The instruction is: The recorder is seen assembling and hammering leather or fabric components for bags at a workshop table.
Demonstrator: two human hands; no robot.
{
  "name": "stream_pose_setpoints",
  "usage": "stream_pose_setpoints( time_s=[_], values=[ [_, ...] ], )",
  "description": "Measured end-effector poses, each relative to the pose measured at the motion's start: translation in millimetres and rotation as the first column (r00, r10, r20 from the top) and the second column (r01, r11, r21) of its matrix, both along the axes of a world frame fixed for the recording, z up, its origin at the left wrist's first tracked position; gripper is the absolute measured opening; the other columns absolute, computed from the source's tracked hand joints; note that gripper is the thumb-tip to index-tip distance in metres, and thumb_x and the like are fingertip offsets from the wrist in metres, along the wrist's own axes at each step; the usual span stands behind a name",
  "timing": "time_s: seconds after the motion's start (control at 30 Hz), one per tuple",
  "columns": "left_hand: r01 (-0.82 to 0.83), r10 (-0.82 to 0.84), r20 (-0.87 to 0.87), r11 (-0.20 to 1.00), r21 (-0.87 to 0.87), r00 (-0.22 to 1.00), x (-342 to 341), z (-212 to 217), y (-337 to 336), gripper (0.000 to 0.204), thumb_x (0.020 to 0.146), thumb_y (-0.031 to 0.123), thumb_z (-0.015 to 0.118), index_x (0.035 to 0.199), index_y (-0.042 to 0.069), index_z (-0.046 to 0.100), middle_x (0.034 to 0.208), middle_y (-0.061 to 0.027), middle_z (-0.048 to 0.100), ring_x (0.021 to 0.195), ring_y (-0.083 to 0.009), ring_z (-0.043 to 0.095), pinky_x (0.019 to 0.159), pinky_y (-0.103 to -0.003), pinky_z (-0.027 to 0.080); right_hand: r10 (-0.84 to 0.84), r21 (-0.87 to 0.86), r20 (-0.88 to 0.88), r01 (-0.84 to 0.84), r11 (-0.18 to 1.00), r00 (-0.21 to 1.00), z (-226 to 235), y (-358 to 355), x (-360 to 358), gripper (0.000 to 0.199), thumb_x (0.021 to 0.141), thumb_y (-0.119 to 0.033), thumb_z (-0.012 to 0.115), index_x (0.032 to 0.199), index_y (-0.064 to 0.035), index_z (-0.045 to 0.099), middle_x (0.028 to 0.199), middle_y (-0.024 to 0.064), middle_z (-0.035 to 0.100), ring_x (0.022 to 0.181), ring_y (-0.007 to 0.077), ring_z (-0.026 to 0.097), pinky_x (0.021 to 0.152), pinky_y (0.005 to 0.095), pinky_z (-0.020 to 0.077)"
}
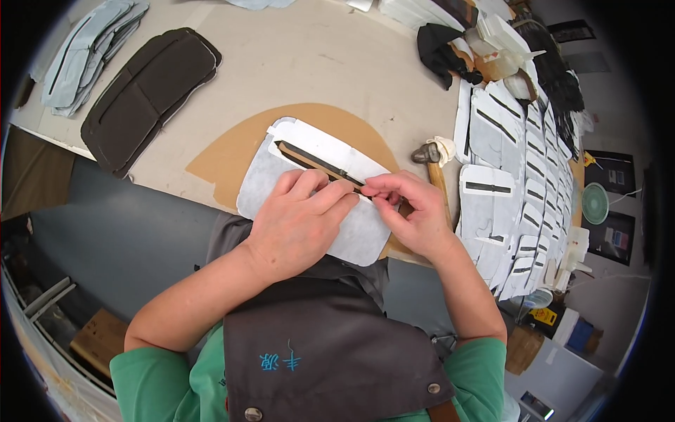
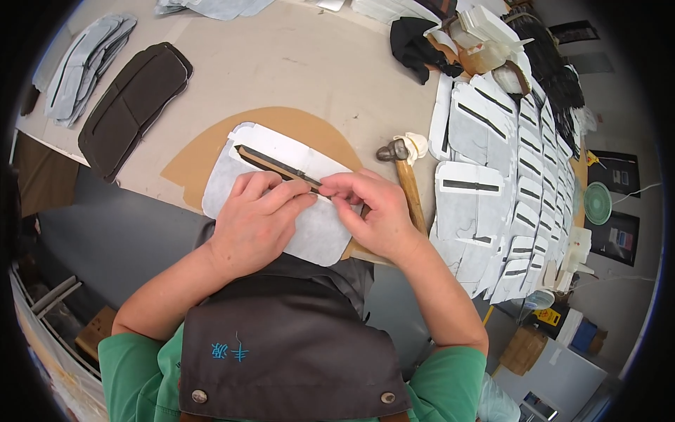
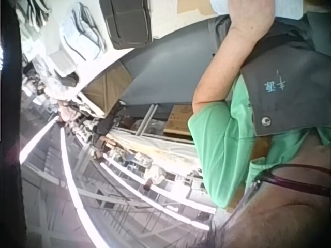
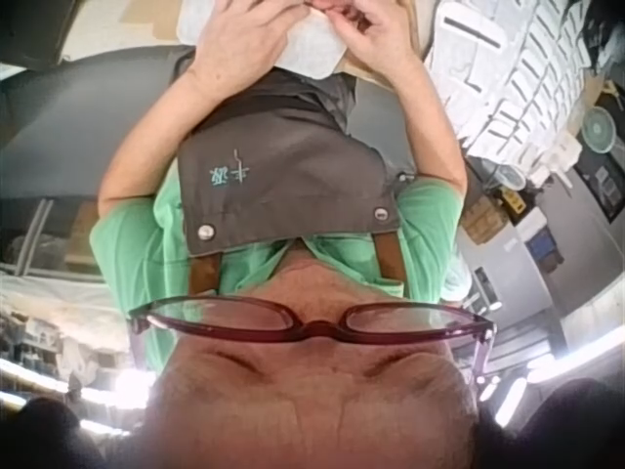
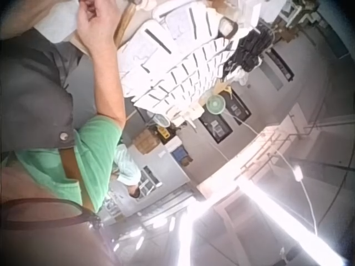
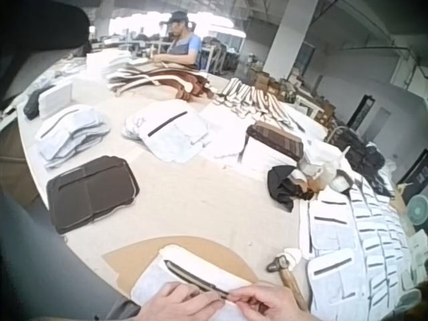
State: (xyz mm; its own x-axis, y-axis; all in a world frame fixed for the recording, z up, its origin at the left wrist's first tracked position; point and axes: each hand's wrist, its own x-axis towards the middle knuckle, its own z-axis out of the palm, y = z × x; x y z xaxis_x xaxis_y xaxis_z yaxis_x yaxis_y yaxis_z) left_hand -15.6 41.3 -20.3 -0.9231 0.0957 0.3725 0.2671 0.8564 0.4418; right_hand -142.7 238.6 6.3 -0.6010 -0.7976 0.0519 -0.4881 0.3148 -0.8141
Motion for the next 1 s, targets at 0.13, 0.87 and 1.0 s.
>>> stream_pose_setpoints(
  time_s=[0.13, 0.87, 1.0],
  values=[
    [-0.007, 0.006, -0.035, 1.000, -0.023, 0.999, 1, 0, 0, 0.032, 0.083, 0.012, 0.065, 0.114, 0.009, 0.071, 0.115, 0.0014, 0.064, 0.101, -0.0184, 0.057, 0.092, -0.034, 0.045, 0.019, 0.009, -0.046, -0.019, 1.000, 0.999, 5, -7, 1, 0.035, 0.086, 0.010, 0.066, 0.117, -0.0046, 0.074, 0.102, 0.0057, 0.077, 0.085, 0.0157, 0.070, 0.072, 0.0286, 0.0577],
    [-0.005, 0.005, 0.021, 1.000, 0.017, 1.000, 0, 0, 3, 0.052, 0.078, 0.004, 0.069, 0.130, 0.011, 0.067, 0.119, 0.0005, 0.063, 0.105, -0.0231, 0.056, 0.091, -0.040, 0.044, -0.085, 0.038, 0.169, 0.080, 0.996, 0.982, 0, 12, 0, 0.043, 0.087, 0.009, 0.066, 0.127, -0.0055, 0.068, 0.101, 0.0042, 0.078, 0.089, 0.0152, 0.069, 0.075, 0.0270, 0.0560],
    [0.001, -0.001, 0.048, 1.000, -0.011, 0.999, 1, 0, 3, 0.053, 0.078, 0.003, 0.069, 0.130, 0.012, 0.069, 0.120, 0.0016, 0.062, 0.106, -0.0225, 0.055, 0.093, -0.039, 0.044, -0.063, 0.087, 0.097, 0.055, 0.995, 0.993, 9, 3, 2, 0.043, 0.086, 0.010, 0.065, 0.125, -0.0063, 0.069, 0.101, 0.0039, 0.077, 0.089, 0.0160, 0.069, 0.074, 0.0279, 0.0563]
  ],
)
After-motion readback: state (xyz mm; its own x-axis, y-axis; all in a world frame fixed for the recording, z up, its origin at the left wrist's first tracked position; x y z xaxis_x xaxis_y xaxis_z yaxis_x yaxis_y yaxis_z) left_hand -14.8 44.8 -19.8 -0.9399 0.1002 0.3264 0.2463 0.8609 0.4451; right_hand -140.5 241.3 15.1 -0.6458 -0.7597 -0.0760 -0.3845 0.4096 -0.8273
